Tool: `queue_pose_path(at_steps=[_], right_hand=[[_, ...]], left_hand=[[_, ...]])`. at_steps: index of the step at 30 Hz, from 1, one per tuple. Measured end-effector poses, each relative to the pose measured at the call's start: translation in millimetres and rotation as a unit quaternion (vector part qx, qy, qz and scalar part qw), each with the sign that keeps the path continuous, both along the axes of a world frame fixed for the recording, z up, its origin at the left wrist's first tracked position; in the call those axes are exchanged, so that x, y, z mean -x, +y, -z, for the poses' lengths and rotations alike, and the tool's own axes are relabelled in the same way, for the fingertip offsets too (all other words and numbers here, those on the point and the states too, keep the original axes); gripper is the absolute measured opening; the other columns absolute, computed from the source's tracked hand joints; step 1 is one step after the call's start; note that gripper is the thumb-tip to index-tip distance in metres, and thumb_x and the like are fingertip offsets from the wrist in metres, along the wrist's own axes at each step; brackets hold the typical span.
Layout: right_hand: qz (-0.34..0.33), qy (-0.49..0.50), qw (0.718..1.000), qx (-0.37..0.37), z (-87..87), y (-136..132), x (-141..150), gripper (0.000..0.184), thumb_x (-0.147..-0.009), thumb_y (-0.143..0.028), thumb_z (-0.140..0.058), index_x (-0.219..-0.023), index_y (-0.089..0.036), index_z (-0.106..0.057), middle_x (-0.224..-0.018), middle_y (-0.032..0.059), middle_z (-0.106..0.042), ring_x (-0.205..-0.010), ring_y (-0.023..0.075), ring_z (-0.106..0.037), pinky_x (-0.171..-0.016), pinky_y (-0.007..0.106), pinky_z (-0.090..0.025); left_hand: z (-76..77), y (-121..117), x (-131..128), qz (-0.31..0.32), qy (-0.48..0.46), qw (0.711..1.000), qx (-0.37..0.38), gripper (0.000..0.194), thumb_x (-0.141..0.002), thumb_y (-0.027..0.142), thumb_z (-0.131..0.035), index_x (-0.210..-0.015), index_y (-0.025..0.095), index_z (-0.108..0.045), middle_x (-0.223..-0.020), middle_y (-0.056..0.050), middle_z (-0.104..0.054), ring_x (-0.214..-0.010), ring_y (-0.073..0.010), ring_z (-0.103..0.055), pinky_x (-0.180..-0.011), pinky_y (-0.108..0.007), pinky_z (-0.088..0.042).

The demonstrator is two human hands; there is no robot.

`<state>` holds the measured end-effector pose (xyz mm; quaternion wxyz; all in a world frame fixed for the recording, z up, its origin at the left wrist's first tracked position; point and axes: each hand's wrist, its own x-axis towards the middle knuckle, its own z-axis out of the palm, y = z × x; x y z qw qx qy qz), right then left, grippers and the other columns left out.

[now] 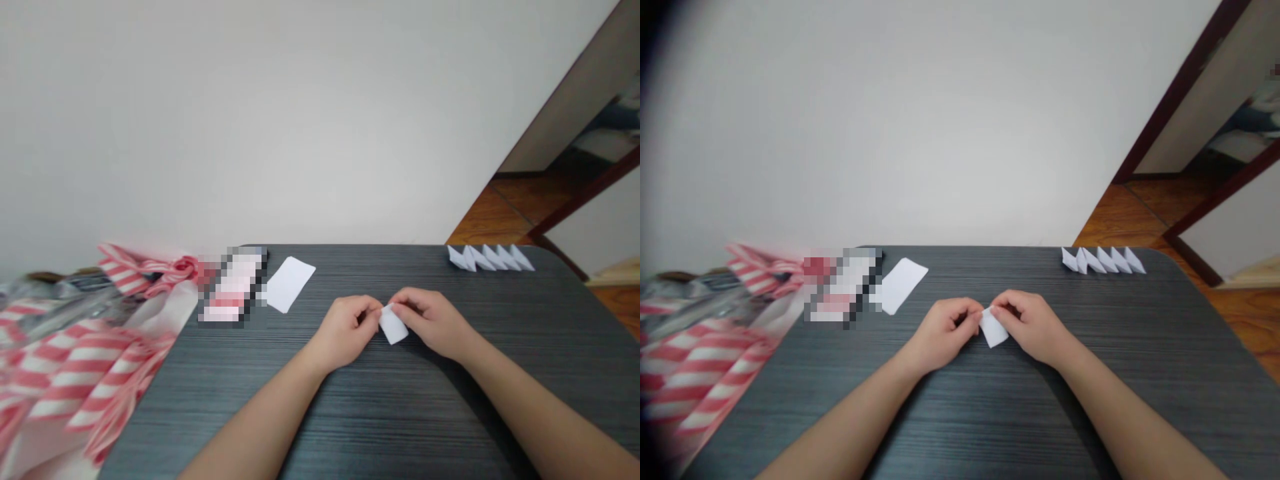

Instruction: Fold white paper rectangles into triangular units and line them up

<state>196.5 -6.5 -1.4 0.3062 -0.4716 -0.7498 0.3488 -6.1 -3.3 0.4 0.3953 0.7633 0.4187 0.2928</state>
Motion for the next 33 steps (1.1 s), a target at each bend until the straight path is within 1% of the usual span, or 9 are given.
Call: queue_pose_path(at_steps=[5,8,12,15,18,21,26,30,33], right_hand=[[-0.003,-0.031,0.999,-0.008,-1.3,0.5,-0.2,0.026,-0.093,-0.026,-0.053,-0.071,-0.018,-0.064,-0.066,-0.0006,-0.063,-0.062,0.0146,-0.058,-0.060,0.025,-0.041],[-0.004,-0.030,1.000,-0.003,-2.0,1.4,-0.6,0.026,-0.094,-0.027,-0.053,-0.072,-0.018,-0.064,-0.066,-0.0004,-0.064,-0.063,0.0149,-0.058,-0.060,0.026,-0.041],[-0.017,-0.038,0.999,0.008,-2.7,1.6,-2.0,0.027,-0.094,-0.028,-0.052,-0.071,-0.019,-0.063,-0.066,-0.0010,-0.064,-0.062,0.0146,-0.058,-0.060,0.025,-0.040],[-0.016,-0.049,0.999,-0.005,-3.1,1.5,-2.6,0.030,-0.094,-0.027,-0.052,-0.067,-0.019,-0.060,-0.063,-0.0015,-0.061,-0.060,0.0142,-0.056,-0.059,0.025,-0.039],[-0.008,-0.058,0.998,-0.015,-2.9,2.1,-2.9,0.031,-0.094,-0.027,-0.052,-0.065,-0.018,-0.057,-0.062,-0.0015,-0.059,-0.060,0.0138,-0.055,-0.058,0.025,-0.037],[-0.019,-0.069,0.997,-0.020,-2.8,2.4,-3.3,0.030,-0.095,-0.027,-0.052,-0.067,-0.018,-0.059,-0.064,-0.0007,-0.061,-0.062,0.0139,-0.056,-0.061,0.025,-0.038],[-0.059,-0.071,0.996,-0.019,-4.5,-0.6,-1.4,0.026,-0.095,-0.027,-0.052,-0.074,-0.018,-0.065,-0.067,-0.0001,-0.064,-0.063,0.0134,-0.057,-0.061,0.024,-0.039],[-0.056,-0.053,0.997,0.000,-6.2,-2.7,1.0,0.027,-0.096,-0.027,-0.051,-0.076,-0.018,-0.066,-0.069,0.0008,-0.066,-0.065,0.0142,-0.059,-0.062,0.024,-0.041],[-0.045,-0.035,0.998,0.028,-6.5,-2.6,0.0,0.028,-0.096,-0.026,-0.049,-0.076,-0.018,-0.067,-0.070,0.0007,-0.066,-0.066,0.0144,-0.059,-0.063,0.024,-0.041]], left_hand=[[1.5,0.1,0.0,-0.001,-0.020,1.000,0.015,0.026,-0.093,0.023,-0.049,-0.071,0.015,-0.061,-0.068,0.000,-0.063,-0.063,-0.0115,-0.055,-0.062,-0.022,-0.041],[2.7,0.3,0.6,-0.004,-0.028,0.999,0.029,0.026,-0.093,0.024,-0.050,-0.072,0.015,-0.062,-0.067,0.000,-0.063,-0.063,-0.0111,-0.055,-0.061,-0.022,-0.040],[4.0,0.9,1.1,-0.023,-0.044,0.997,0.057,0.024,-0.092,0.024,-0.051,-0.071,0.016,-0.061,-0.063,0.002,-0.060,-0.058,-0.0097,-0.052,-0.058,-0.021,-0.039],[5.2,1.5,1.3,-0.028,-0.055,0.995,0.073,0.024,-0.092,0.024,-0.051,-0.071,0.016,-0.061,-0.061,0.002,-0.058,-0.056,-0.0093,-0.050,-0.056,-0.020,-0.038],[5.6,2.0,1.7,-0.024,-0.052,0.996,0.073,0.025,-0.092,0.025,-0.050,-0.071,0.015,-0.060,-0.061,0.002,-0.057,-0.056,-0.0092,-0.050,-0.055,-0.020,-0.037],[4.5,1.7,1.6,-0.017,-0.036,0.998,0.058,0.026,-0.093,0.027,-0.051,-0.071,0.015,-0.060,-0.061,0.002,-0.057,-0.056,-0.0093,-0.048,-0.055,-0.020,-0.035],[1.6,-0.7,-1.0,0.011,-0.006,0.999,0.033,0.032,-0.095,0.035,-0.049,-0.072,0.015,-0.060,-0.063,0.002,-0.056,-0.059,-0.0100,-0.048,-0.056,-0.021,-0.034],[0.4,-0.1,-0.9,0.018,-0.014,0.998,0.060,0.036,-0.096,0.032,-0.047,-0.067,0.015,-0.058,-0.060,0.002,-0.056,-0.058,-0.0099,-0.050,-0.057,-0.021,-0.036],[0.3,2.4,1.0,0.004,-0.046,0.994,0.097,0.032,-0.096,0.032,-0.047,-0.073,0.015,-0.061,-0.060,0.002,-0.057,-0.056,-0.0094,-0.050,-0.057,-0.020,-0.038]])
